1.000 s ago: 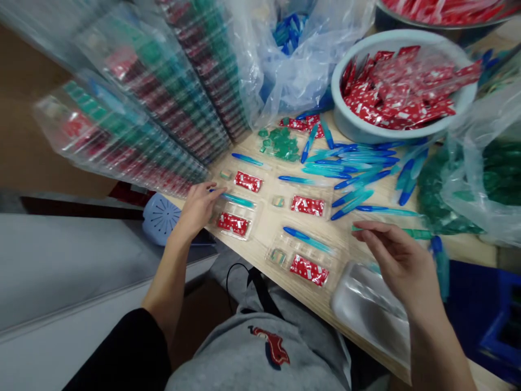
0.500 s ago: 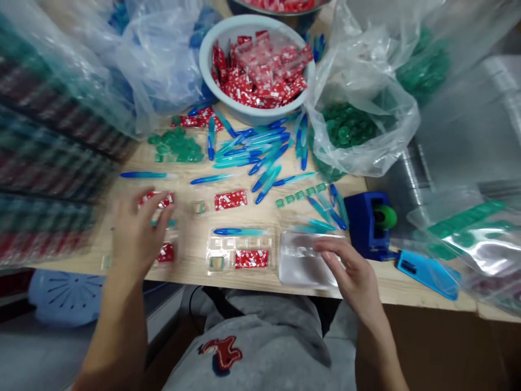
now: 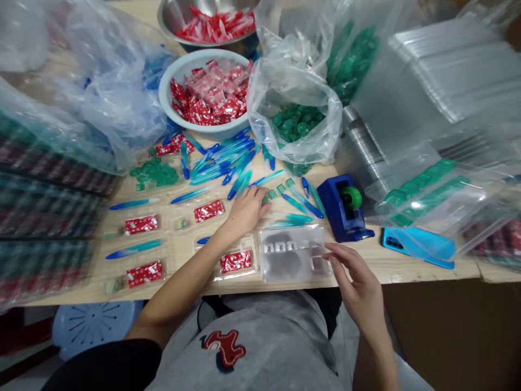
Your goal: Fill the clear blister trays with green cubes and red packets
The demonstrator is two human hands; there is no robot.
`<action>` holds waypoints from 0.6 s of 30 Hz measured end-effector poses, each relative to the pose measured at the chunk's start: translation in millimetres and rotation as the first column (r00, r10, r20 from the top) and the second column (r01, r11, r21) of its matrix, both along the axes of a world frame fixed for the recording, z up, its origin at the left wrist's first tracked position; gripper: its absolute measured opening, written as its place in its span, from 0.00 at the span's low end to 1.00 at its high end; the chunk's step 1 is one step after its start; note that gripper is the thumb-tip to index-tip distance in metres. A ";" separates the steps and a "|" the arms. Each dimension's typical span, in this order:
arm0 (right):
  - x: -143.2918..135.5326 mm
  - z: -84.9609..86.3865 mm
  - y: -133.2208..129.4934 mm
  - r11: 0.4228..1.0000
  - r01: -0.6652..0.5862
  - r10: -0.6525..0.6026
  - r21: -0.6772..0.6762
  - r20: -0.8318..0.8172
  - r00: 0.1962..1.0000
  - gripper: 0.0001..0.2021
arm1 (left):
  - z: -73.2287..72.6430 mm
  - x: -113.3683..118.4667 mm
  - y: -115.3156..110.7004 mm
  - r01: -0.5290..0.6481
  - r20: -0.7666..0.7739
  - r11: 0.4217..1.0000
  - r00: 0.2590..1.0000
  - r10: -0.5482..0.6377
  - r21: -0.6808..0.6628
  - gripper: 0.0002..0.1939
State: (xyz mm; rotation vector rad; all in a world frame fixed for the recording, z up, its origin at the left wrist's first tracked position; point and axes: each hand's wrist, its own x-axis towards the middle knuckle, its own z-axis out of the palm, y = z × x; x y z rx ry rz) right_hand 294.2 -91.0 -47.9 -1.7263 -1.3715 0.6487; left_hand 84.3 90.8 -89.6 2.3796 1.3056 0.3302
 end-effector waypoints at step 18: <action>-65.9 -11.4 61.4 0.948 -0.295 0.180 -0.118 -0.566 0.804 0.21 | 38.3 -57.6 -34.6 0.154 0.600 0.790 0.739 0.307 -0.594 0.22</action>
